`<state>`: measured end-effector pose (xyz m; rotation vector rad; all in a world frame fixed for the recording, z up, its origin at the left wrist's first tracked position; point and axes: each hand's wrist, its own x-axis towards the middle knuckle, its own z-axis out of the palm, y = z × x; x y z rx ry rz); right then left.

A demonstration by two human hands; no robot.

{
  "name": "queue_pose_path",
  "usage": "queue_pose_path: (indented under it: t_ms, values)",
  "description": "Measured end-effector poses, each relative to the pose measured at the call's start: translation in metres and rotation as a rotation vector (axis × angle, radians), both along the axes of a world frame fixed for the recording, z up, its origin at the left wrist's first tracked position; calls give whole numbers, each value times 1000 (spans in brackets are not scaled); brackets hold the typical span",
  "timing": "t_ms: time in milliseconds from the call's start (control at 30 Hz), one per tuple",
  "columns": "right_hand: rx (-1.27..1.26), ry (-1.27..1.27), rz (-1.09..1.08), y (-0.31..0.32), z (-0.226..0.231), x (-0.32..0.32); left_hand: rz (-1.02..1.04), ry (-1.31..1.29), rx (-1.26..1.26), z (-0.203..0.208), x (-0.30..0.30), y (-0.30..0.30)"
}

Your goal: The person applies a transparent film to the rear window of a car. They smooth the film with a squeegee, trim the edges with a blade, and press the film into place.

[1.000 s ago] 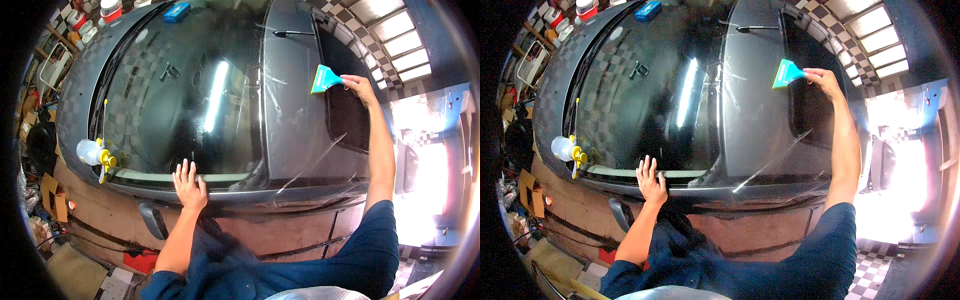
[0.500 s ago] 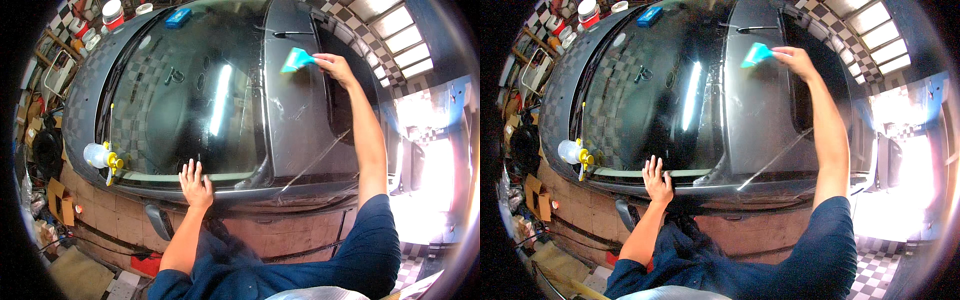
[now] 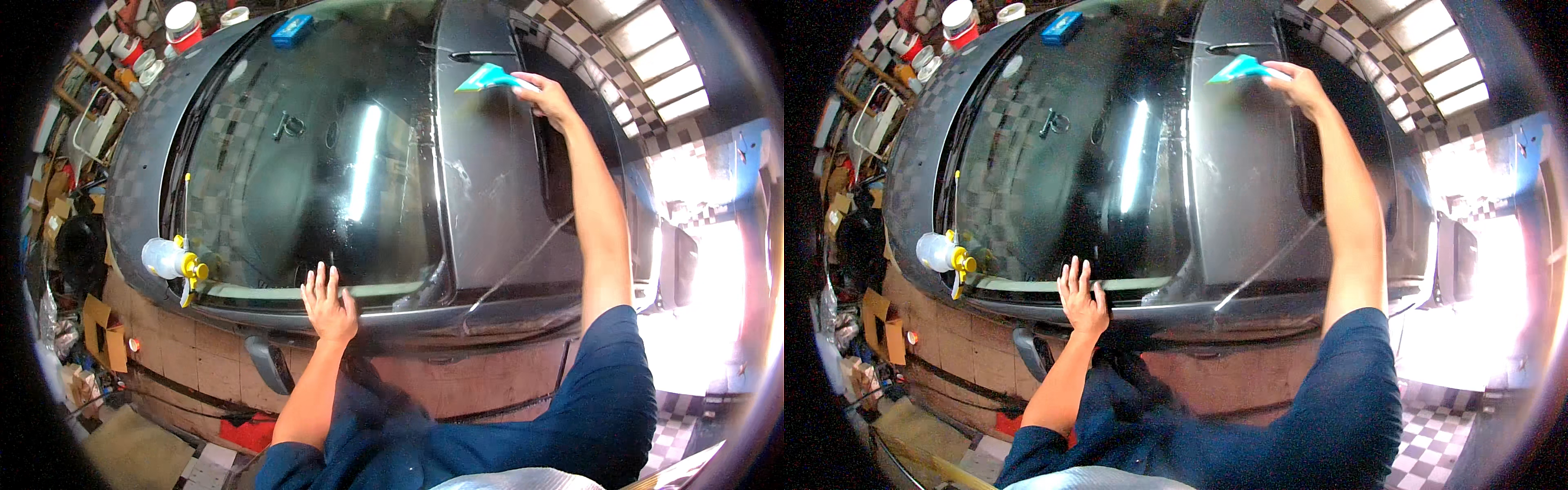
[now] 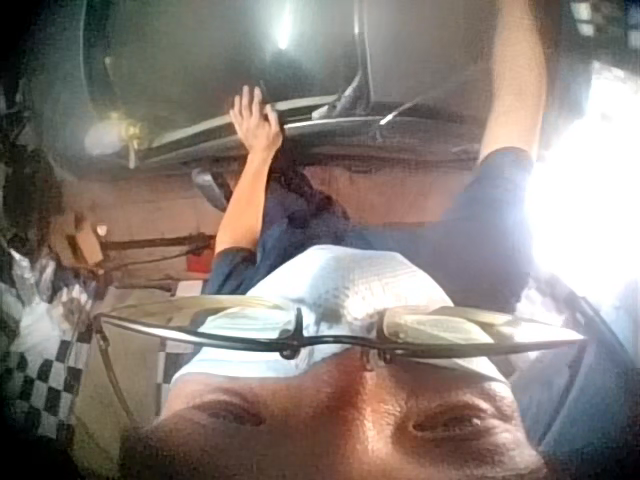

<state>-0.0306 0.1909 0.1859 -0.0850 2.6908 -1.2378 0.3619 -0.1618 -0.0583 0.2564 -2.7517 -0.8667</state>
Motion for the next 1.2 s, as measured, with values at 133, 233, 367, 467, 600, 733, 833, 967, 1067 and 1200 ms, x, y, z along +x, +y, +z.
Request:
queue_pose_path:
  t_ms: [133,233,367,467,600,733,833,967,1067,1200]
  values:
    - [483,215,-10,54,3,30,-8,28,1,-2,-4,4]
    - [777,175,-22,3,8,74,9,28,-18,-8,-2,1]
    - [901,203,-119,-32,-4,146,-21,14,-5,-5,-7,5]
    - [819,107,-67,-66,-18,225,-6,35,4,-14,-7,4]
    - [761,-3,80,-114,4,299,26,25,3,-18,-2,-1]
    - [724,340,110,-109,12,230,27,44,13,-17,-1,1]
    - [824,226,-134,-114,3,164,-18,65,22,-12,-4,11]
    - [842,142,-29,-121,-39,220,-6,31,-14,-17,-5,8]
    - [807,-26,174,-128,-15,305,17,21,-30,-21,-2,-2]
    - [650,195,-82,-38,44,297,5,52,-64,-14,-1,-5]
